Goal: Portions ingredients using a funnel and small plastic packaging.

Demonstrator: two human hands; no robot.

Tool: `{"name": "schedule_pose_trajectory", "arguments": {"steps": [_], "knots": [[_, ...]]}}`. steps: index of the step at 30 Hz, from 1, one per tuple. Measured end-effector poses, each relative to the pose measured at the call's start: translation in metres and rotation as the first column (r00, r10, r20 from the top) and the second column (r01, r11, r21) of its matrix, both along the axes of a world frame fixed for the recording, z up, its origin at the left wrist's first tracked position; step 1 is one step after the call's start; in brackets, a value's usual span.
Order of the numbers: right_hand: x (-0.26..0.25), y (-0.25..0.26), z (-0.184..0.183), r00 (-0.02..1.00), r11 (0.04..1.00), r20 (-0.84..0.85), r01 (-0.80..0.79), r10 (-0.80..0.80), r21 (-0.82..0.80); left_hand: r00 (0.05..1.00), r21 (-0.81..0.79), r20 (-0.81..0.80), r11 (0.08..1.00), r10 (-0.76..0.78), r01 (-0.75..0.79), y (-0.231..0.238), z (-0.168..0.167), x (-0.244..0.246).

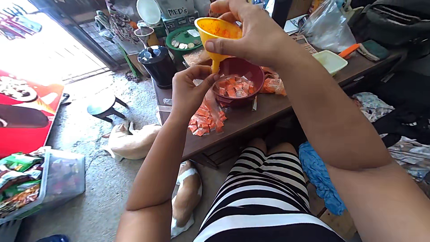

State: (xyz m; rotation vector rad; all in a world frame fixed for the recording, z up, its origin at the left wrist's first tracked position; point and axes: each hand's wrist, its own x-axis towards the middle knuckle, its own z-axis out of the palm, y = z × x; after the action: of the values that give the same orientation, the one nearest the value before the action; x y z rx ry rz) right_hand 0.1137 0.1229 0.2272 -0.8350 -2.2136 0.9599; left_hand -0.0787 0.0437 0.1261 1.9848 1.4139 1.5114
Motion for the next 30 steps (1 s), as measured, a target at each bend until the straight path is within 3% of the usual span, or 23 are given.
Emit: {"name": "schedule_pose_trajectory", "arguments": {"steps": [6,11,15,18,22,26,30], "knots": [[-0.006,0.036,-0.034,0.994,0.987,-0.068,0.069,-0.080,-0.143,0.975,-0.083,-0.068,0.973,0.210,-0.215,0.027,-0.027,-0.040],[-0.010,0.065,-0.082,0.963,0.983,0.208,0.181,-0.173,-0.018,0.922,-0.151,-0.130,0.911,0.366,-0.383,0.046,-0.037,-0.067],[-0.022,0.071,-0.122,0.844,0.979,0.496,0.186,-0.203,0.084,0.905,-0.208,-0.163,0.883,0.393,-0.421,0.054,-0.042,-0.079],[-0.029,0.063,-0.131,0.766,0.987,0.623,0.135,-0.161,0.088,0.905,-0.245,-0.172,0.873,0.389,-0.422,0.064,-0.055,-0.087],[-0.019,0.077,-0.124,0.853,0.997,0.516,0.041,-0.072,0.072,0.911,-0.304,0.004,0.868,0.413,-0.393,0.063,-0.067,-0.085],[0.035,0.120,-0.106,0.911,0.961,0.344,0.156,-0.230,0.230,0.850,-0.269,0.231,0.871,0.473,-0.411,0.056,-0.063,-0.071],[0.104,0.168,-0.114,0.770,0.899,0.465,0.361,-0.438,0.249,0.905,-0.211,0.028,0.887,0.425,-0.410,0.067,-0.062,-0.070]]}}
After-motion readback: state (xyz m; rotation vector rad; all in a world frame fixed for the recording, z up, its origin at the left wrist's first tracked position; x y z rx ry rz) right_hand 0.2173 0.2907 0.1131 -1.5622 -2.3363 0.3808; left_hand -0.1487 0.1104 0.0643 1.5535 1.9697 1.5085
